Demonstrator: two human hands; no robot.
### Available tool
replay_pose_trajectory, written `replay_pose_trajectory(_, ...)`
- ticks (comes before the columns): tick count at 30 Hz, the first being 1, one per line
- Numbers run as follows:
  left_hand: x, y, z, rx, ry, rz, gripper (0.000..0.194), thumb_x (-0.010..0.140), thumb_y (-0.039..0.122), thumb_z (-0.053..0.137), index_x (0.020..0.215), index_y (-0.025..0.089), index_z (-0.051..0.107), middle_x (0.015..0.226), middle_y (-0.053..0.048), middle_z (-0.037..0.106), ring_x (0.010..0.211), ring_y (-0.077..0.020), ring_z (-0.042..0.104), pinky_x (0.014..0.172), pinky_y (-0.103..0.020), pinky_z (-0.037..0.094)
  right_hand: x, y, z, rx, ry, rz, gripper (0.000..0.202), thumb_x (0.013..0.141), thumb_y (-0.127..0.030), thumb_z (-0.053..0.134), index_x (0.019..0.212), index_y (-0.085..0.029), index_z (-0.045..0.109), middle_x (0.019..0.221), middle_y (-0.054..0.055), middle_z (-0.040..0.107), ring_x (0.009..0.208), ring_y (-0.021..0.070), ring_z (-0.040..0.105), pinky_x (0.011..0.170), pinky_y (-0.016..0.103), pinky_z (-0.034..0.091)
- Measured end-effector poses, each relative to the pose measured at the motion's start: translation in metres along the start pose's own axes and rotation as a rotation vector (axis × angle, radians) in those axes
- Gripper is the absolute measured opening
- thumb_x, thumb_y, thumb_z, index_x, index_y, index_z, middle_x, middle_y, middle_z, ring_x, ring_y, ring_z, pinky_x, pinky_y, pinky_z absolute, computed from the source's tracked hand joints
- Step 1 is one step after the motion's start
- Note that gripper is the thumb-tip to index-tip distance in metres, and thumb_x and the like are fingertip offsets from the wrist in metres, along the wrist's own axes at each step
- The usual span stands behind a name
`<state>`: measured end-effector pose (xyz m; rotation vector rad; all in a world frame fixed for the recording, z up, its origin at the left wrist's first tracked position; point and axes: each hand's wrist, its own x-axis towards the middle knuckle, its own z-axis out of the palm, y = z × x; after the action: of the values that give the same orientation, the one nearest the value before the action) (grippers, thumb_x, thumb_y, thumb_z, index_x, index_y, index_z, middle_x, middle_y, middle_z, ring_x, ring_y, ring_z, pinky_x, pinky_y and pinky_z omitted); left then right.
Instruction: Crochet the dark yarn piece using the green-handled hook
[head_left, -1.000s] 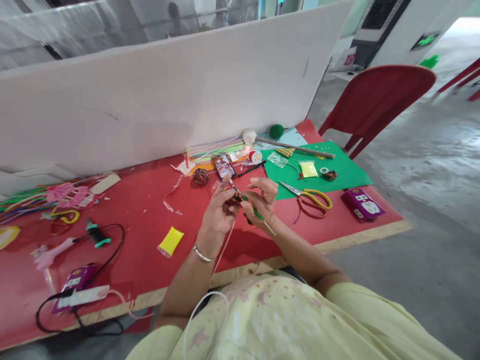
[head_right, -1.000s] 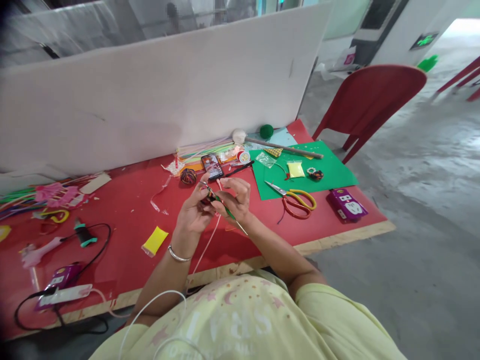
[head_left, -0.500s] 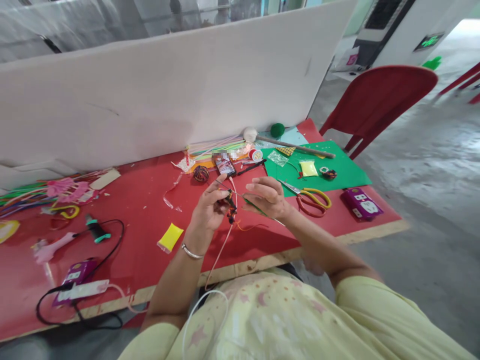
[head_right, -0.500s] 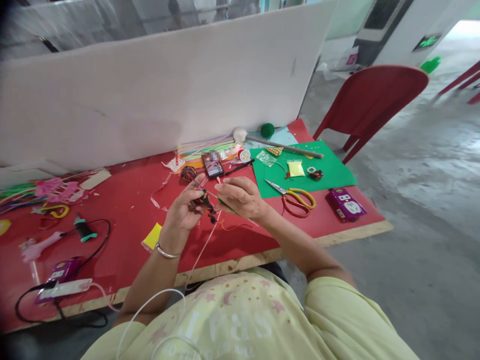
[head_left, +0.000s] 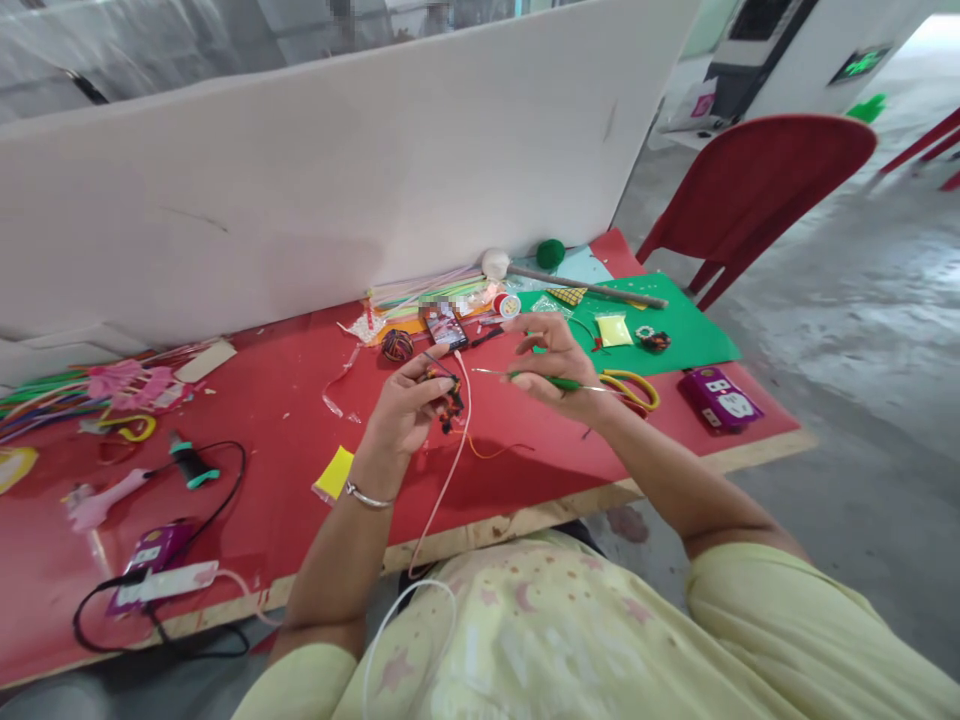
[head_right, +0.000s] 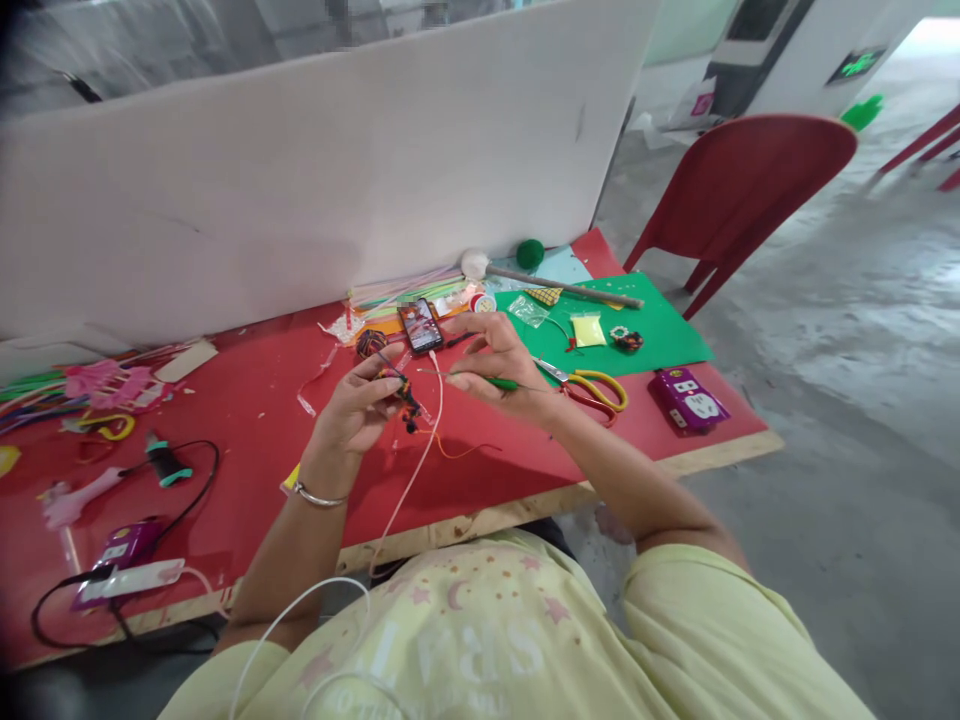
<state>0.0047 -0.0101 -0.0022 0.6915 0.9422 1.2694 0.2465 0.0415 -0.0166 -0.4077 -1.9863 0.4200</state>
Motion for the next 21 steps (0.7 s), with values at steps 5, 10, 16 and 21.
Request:
replay_pose_trajectory(5, 0.004, -0.004, 0.005, -0.028, 0.016, 0.051, 0.054, 0.059, 0.013, 0.087, 0.112, 0.018, 0.076, 0.069, 0.002, 0.071, 0.047, -0.0048, 0.056, 0.046, -0.016, 0.044, -0.011, -0.006, 0.026, 0.051, 0.096, 0.113, 0.024, 0.097, -0.041, 0.061, 0.095, -0.024, 0.078, 0.133, 0.010, 0.055, 0.120, 0.0259, 0.058, 0.085, 0.041, 0.061)
replay_pose_trajectory(10, 0.005, -0.003, 0.003, -0.046, 0.035, 0.045, 0.051, 0.059, 0.013, 0.087, 0.109, 0.019, 0.077, 0.070, 0.002, 0.072, 0.049, -0.0050, 0.058, 0.046, -0.016, 0.044, -0.011, -0.006, 0.035, 0.055, 0.111, 0.115, 0.021, 0.097, -0.037, 0.061, 0.094, -0.024, 0.077, 0.133, 0.010, 0.054, 0.121, 0.0256, 0.058, 0.090, 0.042, 0.059)
replay_pose_trajectory(16, 0.003, -0.004, 0.004, -0.065, 0.028, 0.036, 0.050, 0.059, 0.013, 0.087, 0.107, 0.018, 0.077, 0.069, 0.003, 0.071, 0.051, -0.0053, 0.059, 0.045, -0.015, 0.043, -0.012, -0.002, 0.042, 0.065, 0.130, 0.160, 0.024, 0.096, -0.041, 0.061, 0.092, -0.024, 0.077, 0.133, 0.010, 0.054, 0.122, 0.0273, 0.056, 0.086, 0.042, 0.060)
replay_pose_trajectory(21, 0.003, -0.004, 0.003, -0.075, 0.028, 0.026, 0.049, 0.059, 0.013, 0.087, 0.107, 0.018, 0.077, 0.070, 0.002, 0.072, 0.051, -0.0052, 0.059, 0.044, -0.015, 0.042, -0.011, -0.006, 0.043, 0.073, 0.148, 0.187, 0.019, 0.095, -0.038, 0.063, 0.092, -0.025, 0.077, 0.132, 0.010, 0.057, 0.108, 0.0233, 0.062, 0.087, 0.042, 0.059)
